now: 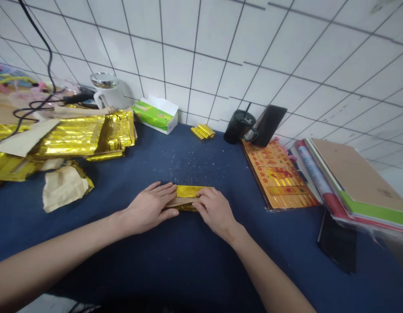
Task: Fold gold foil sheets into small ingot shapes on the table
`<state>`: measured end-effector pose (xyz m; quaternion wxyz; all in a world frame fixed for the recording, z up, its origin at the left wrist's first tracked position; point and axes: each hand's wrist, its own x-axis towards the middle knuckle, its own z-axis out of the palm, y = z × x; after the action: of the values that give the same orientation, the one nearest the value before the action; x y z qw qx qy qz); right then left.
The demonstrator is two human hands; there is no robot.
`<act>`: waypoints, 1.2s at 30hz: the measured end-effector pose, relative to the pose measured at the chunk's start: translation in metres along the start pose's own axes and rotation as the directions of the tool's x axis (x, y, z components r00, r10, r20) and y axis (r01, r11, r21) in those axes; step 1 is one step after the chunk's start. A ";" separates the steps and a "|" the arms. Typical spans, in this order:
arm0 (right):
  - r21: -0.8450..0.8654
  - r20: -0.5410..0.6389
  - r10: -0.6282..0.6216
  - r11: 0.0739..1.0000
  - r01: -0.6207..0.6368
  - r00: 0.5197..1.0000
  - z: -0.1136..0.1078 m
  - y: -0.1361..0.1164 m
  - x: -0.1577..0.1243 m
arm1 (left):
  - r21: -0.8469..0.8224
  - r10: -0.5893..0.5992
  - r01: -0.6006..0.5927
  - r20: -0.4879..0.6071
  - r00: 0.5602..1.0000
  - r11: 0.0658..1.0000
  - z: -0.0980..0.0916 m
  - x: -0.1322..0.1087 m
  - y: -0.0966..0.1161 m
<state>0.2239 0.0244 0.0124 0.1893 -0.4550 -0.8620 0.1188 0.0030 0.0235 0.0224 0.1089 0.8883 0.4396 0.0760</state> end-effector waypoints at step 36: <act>0.046 -0.099 0.082 0.996 -0.078 0.992 0.014 0.003 0.005 | 0.184 0.074 -0.056 -0.095 0.993 0.981 0.014 0.005 0.000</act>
<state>0.2181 0.0296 -0.0004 0.2371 -0.4905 -0.8297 0.1212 0.0093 0.0254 0.0093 0.0031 0.9035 0.4203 0.0842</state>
